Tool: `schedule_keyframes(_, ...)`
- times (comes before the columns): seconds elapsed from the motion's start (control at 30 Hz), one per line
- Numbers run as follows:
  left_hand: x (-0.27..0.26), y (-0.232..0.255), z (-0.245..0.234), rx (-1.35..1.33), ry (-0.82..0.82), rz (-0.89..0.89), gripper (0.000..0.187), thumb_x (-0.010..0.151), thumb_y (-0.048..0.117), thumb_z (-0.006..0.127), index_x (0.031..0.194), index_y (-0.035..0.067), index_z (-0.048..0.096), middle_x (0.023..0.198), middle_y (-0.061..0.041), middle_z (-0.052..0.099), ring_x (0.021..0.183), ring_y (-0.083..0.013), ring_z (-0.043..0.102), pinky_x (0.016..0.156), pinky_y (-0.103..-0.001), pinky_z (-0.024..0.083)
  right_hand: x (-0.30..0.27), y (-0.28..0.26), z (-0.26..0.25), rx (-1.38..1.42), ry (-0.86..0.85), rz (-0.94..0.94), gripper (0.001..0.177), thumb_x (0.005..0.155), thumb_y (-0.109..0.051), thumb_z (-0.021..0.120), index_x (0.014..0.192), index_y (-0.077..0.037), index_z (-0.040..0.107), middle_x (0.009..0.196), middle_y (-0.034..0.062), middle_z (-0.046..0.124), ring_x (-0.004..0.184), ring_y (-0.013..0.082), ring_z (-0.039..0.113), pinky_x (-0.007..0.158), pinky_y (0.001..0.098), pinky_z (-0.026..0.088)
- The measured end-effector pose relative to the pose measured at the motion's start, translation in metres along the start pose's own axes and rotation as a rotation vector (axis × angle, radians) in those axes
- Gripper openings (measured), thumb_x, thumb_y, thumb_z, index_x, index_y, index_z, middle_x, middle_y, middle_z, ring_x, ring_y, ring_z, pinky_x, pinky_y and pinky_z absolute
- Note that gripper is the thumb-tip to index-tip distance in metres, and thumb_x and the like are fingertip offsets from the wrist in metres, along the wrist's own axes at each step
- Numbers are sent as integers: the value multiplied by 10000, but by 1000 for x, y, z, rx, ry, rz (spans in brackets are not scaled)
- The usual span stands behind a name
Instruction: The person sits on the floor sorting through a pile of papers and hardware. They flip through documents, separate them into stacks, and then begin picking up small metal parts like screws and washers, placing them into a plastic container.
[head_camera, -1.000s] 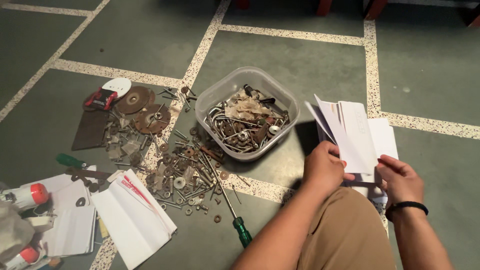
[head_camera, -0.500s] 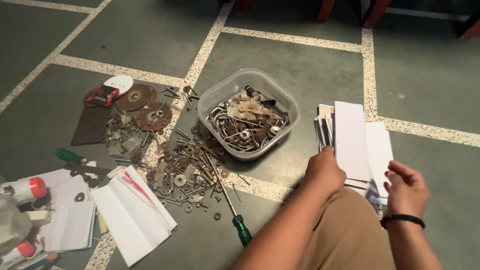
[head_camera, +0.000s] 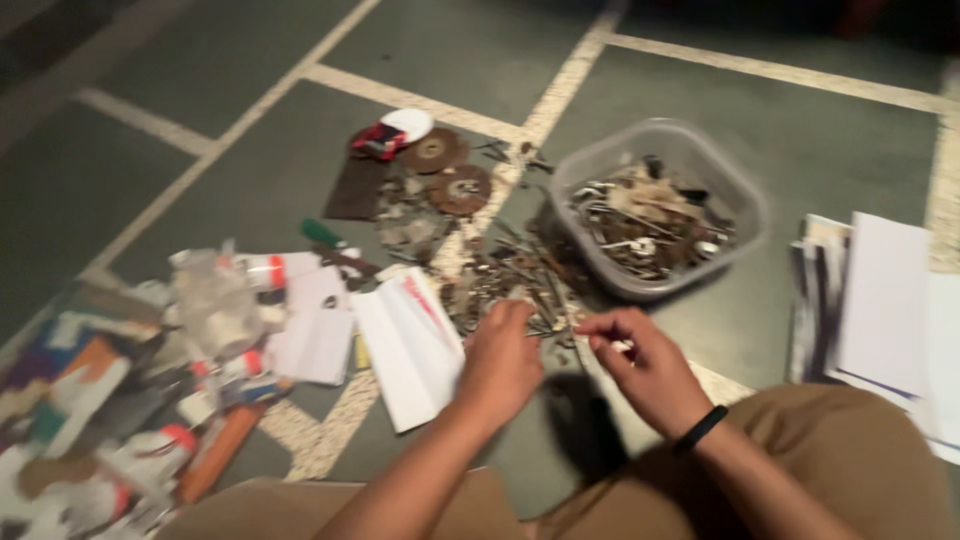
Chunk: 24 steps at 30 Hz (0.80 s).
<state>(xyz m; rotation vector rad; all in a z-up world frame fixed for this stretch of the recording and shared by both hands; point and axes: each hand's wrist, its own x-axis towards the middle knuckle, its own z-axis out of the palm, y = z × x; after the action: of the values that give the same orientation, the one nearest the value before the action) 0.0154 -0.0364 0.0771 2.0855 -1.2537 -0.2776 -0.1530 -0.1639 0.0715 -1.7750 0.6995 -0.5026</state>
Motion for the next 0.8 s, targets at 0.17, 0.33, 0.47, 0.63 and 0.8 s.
schedule_keyframes(0.17,-44,-78,-72,170,88,-451,519,831,156,677,1314,48,522,1335,-192,550,1229,-401,539,1008,-533,426,-4,17,57,-42,-224,71,213,938,-134,651,1140,-116,715,1103,-7,737,1020,95,678,862,279,572)
schedule_keyframes(0.33,-51,-123,-87,34,23,-839,670,874,303,674,1396,-40,431,1410,-268,499,1275,-433,539,1077,-492,450,11,52,90,75,-262,114,305,933,-96,628,1227,-74,707,1136,41,739,1042,133,668,914,294,541)
schedule_keyframes(0.47,-33,-125,-61,-22,78,-899,674,849,303,678,1356,-70,436,1406,-283,487,1304,-445,508,1103,-510,411,8,69,103,210,-259,267,304,972,-113,593,1248,-31,690,1197,57,741,1120,143,676,922,312,549)
schedule_keyframes(0.63,-27,-148,-51,-149,141,-1120,707,791,164,718,1378,-48,385,1428,-238,452,1294,-410,511,1058,-547,411,7,66,105,219,-245,295,330,975,-108,582,1281,-16,664,1221,88,732,1154,163,676,933,325,547)
schedule_keyframes(0.8,-27,-164,-29,-263,183,-911,399,783,81,694,1170,-6,656,1133,-223,725,1062,-357,696,943,-408,544,11,60,104,319,-224,367,381,969,-130,575,1333,-26,624,1248,80,722,1163,171,676,950,333,546)
